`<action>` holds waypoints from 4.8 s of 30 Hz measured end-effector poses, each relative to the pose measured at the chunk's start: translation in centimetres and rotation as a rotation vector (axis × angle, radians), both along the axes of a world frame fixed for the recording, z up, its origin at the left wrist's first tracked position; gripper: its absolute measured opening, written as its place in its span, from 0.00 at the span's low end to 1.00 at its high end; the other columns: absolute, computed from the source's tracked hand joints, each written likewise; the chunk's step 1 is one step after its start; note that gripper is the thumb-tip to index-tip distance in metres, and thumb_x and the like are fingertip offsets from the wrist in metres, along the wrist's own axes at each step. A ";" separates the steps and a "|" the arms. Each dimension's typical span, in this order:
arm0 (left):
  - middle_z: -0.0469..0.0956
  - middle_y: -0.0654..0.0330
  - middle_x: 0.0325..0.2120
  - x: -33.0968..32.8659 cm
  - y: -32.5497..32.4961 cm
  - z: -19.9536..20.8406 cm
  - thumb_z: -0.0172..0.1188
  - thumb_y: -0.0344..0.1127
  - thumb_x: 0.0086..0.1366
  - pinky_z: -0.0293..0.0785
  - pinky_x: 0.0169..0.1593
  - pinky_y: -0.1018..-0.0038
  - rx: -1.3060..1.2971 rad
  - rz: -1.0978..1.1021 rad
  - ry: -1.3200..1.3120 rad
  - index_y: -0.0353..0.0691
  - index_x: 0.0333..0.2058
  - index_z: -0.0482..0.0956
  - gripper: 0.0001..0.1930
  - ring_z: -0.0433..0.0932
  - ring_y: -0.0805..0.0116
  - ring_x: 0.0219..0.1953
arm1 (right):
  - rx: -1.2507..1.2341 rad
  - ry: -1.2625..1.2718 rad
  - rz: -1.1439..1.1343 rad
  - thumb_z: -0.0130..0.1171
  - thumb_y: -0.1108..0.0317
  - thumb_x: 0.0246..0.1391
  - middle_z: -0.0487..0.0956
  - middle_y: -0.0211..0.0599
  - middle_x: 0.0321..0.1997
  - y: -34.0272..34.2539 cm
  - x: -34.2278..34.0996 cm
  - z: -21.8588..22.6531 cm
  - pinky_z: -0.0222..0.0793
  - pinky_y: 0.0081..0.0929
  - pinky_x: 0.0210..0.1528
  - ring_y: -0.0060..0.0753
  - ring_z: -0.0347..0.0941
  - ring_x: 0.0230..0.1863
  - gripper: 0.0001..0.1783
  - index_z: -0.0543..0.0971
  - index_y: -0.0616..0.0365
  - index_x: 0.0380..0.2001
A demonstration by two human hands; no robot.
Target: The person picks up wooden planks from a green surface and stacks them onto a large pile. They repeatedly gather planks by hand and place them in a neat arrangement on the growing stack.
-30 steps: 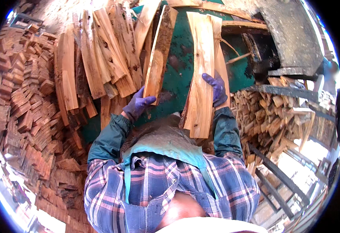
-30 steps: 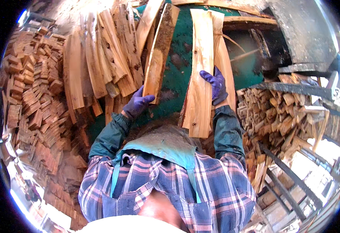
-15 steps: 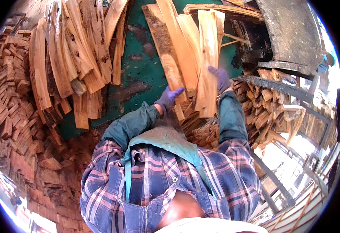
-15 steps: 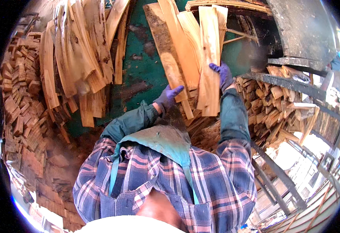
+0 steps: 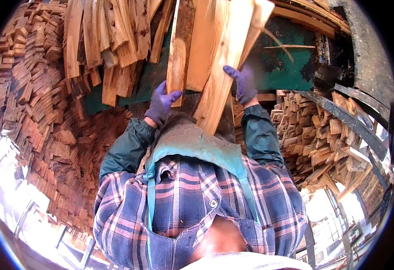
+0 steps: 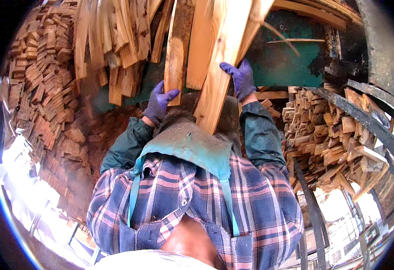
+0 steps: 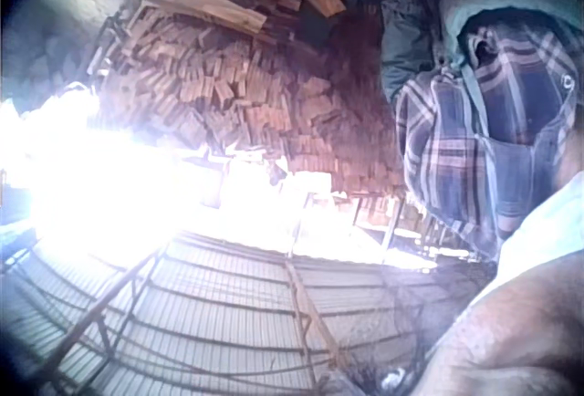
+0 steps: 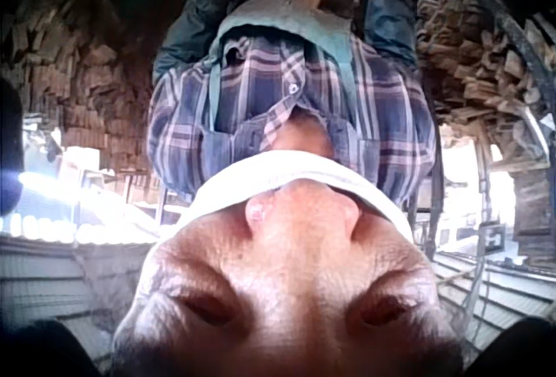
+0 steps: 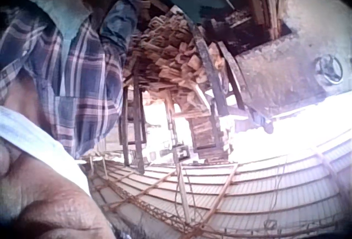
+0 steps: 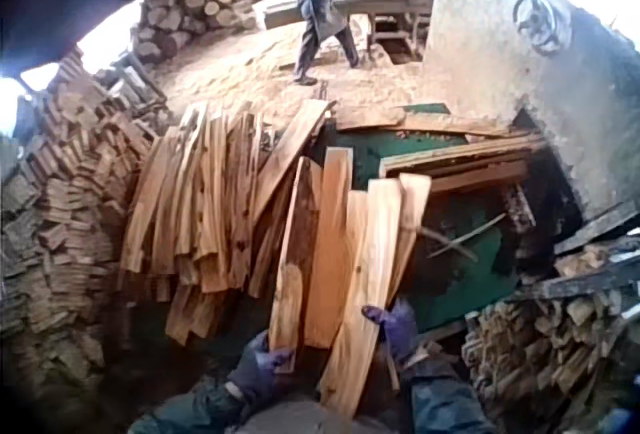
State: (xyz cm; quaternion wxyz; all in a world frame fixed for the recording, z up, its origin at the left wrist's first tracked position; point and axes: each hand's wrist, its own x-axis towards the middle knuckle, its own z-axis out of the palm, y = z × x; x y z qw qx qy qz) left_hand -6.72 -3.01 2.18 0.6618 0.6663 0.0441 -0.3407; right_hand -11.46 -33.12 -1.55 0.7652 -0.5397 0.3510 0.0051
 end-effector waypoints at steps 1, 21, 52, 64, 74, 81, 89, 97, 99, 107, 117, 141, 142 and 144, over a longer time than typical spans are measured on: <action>0.79 0.58 0.48 -0.1 0.4 0.8 0.65 0.35 0.64 0.75 0.52 0.71 0.076 0.011 0.038 0.33 0.56 0.72 0.24 0.77 0.70 0.47 | -0.179 -0.164 0.041 0.73 0.66 0.44 0.81 0.43 0.39 0.7 0.8 1.3 0.76 0.35 0.44 0.38 0.78 0.39 0.24 0.75 0.69 0.40; 0.83 0.56 0.42 9.6 5.9 -7.6 0.61 0.37 0.63 0.80 0.53 0.64 -0.310 -0.010 0.187 0.35 0.45 0.81 0.15 0.81 0.62 0.46 | 0.109 0.513 -0.051 0.69 0.53 0.53 0.80 0.32 0.50 7.0 -6.1 -1.2 0.73 0.31 0.48 0.27 0.74 0.50 0.26 0.79 0.57 0.50; 0.83 0.54 0.40 10.4 8.3 -5.4 0.69 0.35 0.55 0.80 0.49 0.67 -0.278 0.042 0.163 0.34 0.45 0.82 0.19 0.82 0.61 0.43 | -1.335 0.282 0.341 0.73 0.52 0.47 0.74 0.54 0.59 0.2 0.2 -1.2 0.66 0.47 0.61 0.56 0.70 0.60 0.48 0.62 0.51 0.68; 0.82 0.55 0.44 7.7 8.8 -0.4 0.61 0.37 0.62 0.80 0.51 0.61 -0.145 0.169 0.329 0.32 0.51 0.77 0.20 0.82 0.55 0.44 | -0.189 0.172 0.244 0.70 0.46 0.50 0.84 0.40 0.41 7.6 -12.3 -0.5 0.73 0.33 0.46 0.35 0.78 0.42 0.32 0.81 0.62 0.47; 0.75 0.48 0.55 7.1 7.3 0.2 0.57 0.37 0.66 0.69 0.65 0.58 -0.375 0.090 0.602 0.32 0.57 0.73 0.23 0.74 0.53 0.57 | -0.742 0.006 -0.521 0.45 0.59 0.70 0.73 0.30 0.41 -13.7 -28.8 11.5 0.73 0.25 0.44 0.26 0.70 0.41 0.11 0.73 0.52 0.43; 0.82 0.54 0.43 9.5 -0.4 -2.1 0.64 0.37 0.61 0.80 0.51 0.61 -0.307 0.175 0.468 0.33 0.46 0.80 0.18 0.82 0.59 0.46 | -0.216 -0.110 -0.532 0.37 0.52 0.71 0.63 0.43 0.71 -28.6 -19.6 7.2 0.50 0.38 0.73 0.39 0.61 0.69 0.30 0.58 0.56 0.70; 0.81 0.55 0.47 11.9 0.4 -3.2 0.61 0.42 0.65 0.79 0.54 0.56 -0.298 0.174 0.476 0.37 0.49 0.81 0.18 0.81 0.58 0.49 | -0.418 -0.239 0.314 0.63 0.49 0.58 0.79 0.44 0.53 5.7 13.2 -1.0 0.70 0.36 0.56 0.38 0.75 0.52 0.30 0.75 0.60 0.55; 0.81 0.59 0.48 11.8 0.0 -2.5 0.55 0.37 0.68 0.74 0.59 0.67 -0.496 0.071 0.350 0.36 0.47 0.81 0.15 0.78 0.66 0.51 | -0.269 -0.174 0.279 0.58 0.52 0.63 0.77 0.43 0.57 5.9 10.9 -2.2 0.67 0.32 0.61 0.37 0.73 0.57 0.29 0.72 0.63 0.59; 0.82 0.60 0.45 11.4 0.1 -1.6 0.57 0.38 0.66 0.75 0.57 0.67 -0.583 0.108 0.419 0.36 0.46 0.81 0.14 0.79 0.65 0.48 | -0.210 -0.160 0.302 0.56 0.49 0.64 0.76 0.43 0.59 7.2 10.0 -2.4 0.68 0.35 0.61 0.39 0.73 0.58 0.31 0.71 0.61 0.61; 0.81 0.62 0.43 12.5 -1.6 0.5 0.68 0.47 0.60 0.79 0.51 0.67 -0.531 0.066 0.261 0.37 0.48 0.79 0.23 0.81 0.67 0.44 | 0.760 -0.146 0.141 0.59 0.40 0.58 0.77 0.43 0.58 8.5 10.4 1.5 0.72 0.42 0.60 0.42 0.74 0.57 0.38 0.70 0.57 0.61; 0.81 0.59 0.41 10.7 -2.0 11.6 0.67 0.44 0.60 0.82 0.44 0.69 -0.419 0.149 0.014 0.34 0.53 0.74 0.26 0.82 0.67 0.40 | 0.335 -0.258 0.277 0.63 0.58 0.57 0.81 0.37 0.48 4.5 8.1 13.3 0.76 0.30 0.49 0.31 0.79 0.45 0.24 0.78 0.61 0.52; 0.82 0.58 0.40 12.5 12.6 41.3 0.66 0.42 0.62 0.77 0.51 0.69 -0.149 0.696 -1.067 0.36 0.46 0.79 0.18 0.80 0.64 0.41 | 0.178 -0.901 1.046 0.57 0.57 0.60 0.76 0.45 0.57 18.3 21.8 36.4 0.69 0.40 0.63 0.41 0.73 0.58 0.38 0.55 0.59 0.68; 0.81 0.58 0.39 14.6 14.9 43.0 0.66 0.42 0.62 0.77 0.49 0.70 -0.071 0.746 -0.987 0.37 0.46 0.79 0.18 0.80 0.64 0.40 | 0.206 -0.887 1.049 0.57 0.56 0.60 0.76 0.44 0.57 20.5 22.5 36.8 0.69 0.41 0.62 0.40 0.73 0.58 0.37 0.57 0.58 0.67; 0.81 0.58 0.37 17.8 19.3 44.3 0.66 0.41 0.63 0.77 0.47 0.70 0.057 0.834 -0.842 0.37 0.45 0.79 0.17 0.80 0.64 0.39 | 0.278 -0.856 1.045 0.56 0.56 0.61 0.75 0.42 0.57 24.9 23.6 36.9 0.68 0.41 0.62 0.40 0.73 0.58 0.34 0.60 0.56 0.66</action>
